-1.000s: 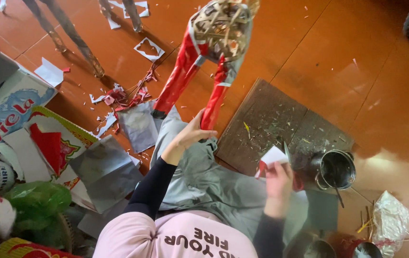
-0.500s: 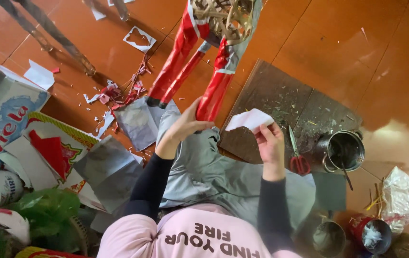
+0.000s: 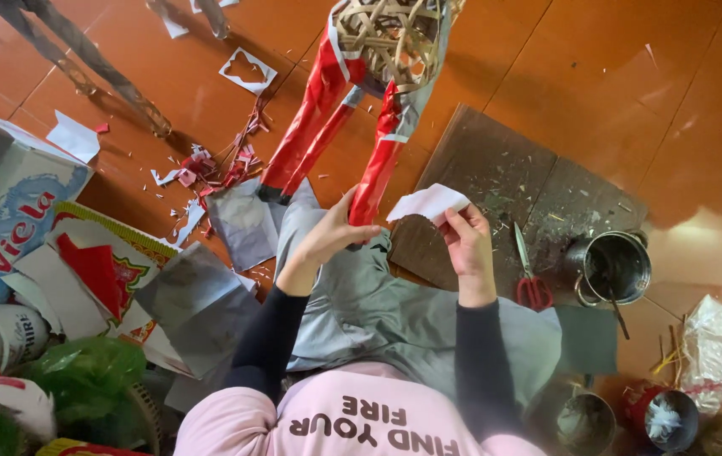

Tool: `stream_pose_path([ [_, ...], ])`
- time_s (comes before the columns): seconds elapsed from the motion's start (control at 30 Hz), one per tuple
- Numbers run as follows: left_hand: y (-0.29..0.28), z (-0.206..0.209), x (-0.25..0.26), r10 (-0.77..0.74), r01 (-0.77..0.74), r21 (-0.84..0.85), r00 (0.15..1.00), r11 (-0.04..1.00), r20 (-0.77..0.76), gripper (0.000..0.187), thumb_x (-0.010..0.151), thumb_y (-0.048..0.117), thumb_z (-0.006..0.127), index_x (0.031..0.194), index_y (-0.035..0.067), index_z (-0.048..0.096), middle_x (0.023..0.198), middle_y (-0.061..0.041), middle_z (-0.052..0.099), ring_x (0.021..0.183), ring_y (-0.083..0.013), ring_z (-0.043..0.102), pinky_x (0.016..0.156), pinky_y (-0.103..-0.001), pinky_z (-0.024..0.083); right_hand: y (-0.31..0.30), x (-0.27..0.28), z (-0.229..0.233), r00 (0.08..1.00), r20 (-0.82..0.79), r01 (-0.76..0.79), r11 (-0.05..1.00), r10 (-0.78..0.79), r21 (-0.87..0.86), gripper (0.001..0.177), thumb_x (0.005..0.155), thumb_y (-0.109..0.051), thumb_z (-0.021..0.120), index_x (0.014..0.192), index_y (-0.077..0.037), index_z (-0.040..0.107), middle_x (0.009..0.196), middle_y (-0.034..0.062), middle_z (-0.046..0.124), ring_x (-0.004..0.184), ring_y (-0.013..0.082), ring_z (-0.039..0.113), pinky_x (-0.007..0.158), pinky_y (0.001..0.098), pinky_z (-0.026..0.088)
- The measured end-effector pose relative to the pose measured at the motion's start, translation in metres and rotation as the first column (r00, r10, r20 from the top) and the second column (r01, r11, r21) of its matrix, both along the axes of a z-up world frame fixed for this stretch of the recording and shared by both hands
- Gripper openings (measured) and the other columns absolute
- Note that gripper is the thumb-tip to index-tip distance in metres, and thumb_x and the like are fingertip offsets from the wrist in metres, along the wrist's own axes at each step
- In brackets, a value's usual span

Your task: Assembling and decorating a paper/cardboard giraffe model by applying glue and colored paper strips.

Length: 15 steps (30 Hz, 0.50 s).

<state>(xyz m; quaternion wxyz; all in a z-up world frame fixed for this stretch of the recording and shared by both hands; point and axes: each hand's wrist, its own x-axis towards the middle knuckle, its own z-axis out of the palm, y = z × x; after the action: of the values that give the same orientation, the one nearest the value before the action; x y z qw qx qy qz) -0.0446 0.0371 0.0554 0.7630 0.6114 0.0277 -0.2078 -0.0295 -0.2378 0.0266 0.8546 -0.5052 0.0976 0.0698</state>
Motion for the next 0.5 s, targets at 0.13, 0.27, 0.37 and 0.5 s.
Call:
stream_pose_path([
  [0.13, 0.010, -0.023, -0.008, -0.095, 0.097, -0.029, 0.994, 0.995, 0.060, 0.082, 0.091, 0.026, 0.076, 0.158, 0.007, 0.033, 0.099, -0.007, 0.065, 0.080, -0.0115, 0.064, 0.068, -0.027, 0.053, 0.010, 0.027, -0.008, 0.997, 0.051, -0.057, 0.996, 0.054, 0.075, 0.020, 0.101, -0.008, 0.064, 0.120, -0.002, 0.069, 0.112, 0.0066, 0.072, 0.101, 0.0175, 0.069, 0.094, 0.0335, 0.057],
  [0.27, 0.008, -0.043, 0.007, -0.047, 0.049, -0.199, 0.999, 0.979, 0.017, 0.068, 0.105, 0.046, 0.050, 0.158, 0.007, 0.034, 0.106, -0.003, 0.066, 0.081, -0.0139, 0.067, 0.074, -0.031, 0.059, 0.031, 0.060, -0.013, 0.998, 0.058, -0.046, 0.987, 0.038, 0.153, 0.024, 0.101, -0.010, 0.065, 0.124, -0.002, 0.066, 0.115, 0.0091, 0.071, 0.105, 0.0198, 0.069, 0.097, 0.0352, 0.057],
  [0.37, 0.014, -0.041, 0.030, -0.113, 0.100, -0.142, 0.990, 0.985, -0.088, 0.074, 0.104, 0.060, 0.028, 0.154, 0.006, 0.042, 0.099, -0.012, 0.069, 0.075, -0.0231, 0.072, 0.070, -0.035, 0.059, 0.042, 0.078, -0.011, 0.999, 0.052, -0.011, 0.984, 0.002, 0.177, 0.026, 0.103, -0.011, 0.065, 0.128, -0.003, 0.063, 0.118, 0.0090, 0.069, 0.107, 0.0201, 0.067, 0.095, 0.0378, 0.057],
  [0.5, 0.005, -0.092, 0.069, -0.135, 0.065, -0.323, 0.971, 0.944, -0.199, 0.087, 0.104, 0.069, 0.026, 0.151, 0.000, 0.051, 0.113, -0.015, 0.069, 0.088, -0.0245, 0.071, 0.077, -0.039, 0.063, 0.057, 0.089, 0.002, 0.993, 0.119, -0.051, 0.978, 0.027, 0.204, 0.030, 0.101, -0.011, 0.064, 0.129, -0.003, 0.062, 0.121, 0.0095, 0.069, 0.110, 0.0220, 0.067, 0.097, 0.0396, 0.057],
])
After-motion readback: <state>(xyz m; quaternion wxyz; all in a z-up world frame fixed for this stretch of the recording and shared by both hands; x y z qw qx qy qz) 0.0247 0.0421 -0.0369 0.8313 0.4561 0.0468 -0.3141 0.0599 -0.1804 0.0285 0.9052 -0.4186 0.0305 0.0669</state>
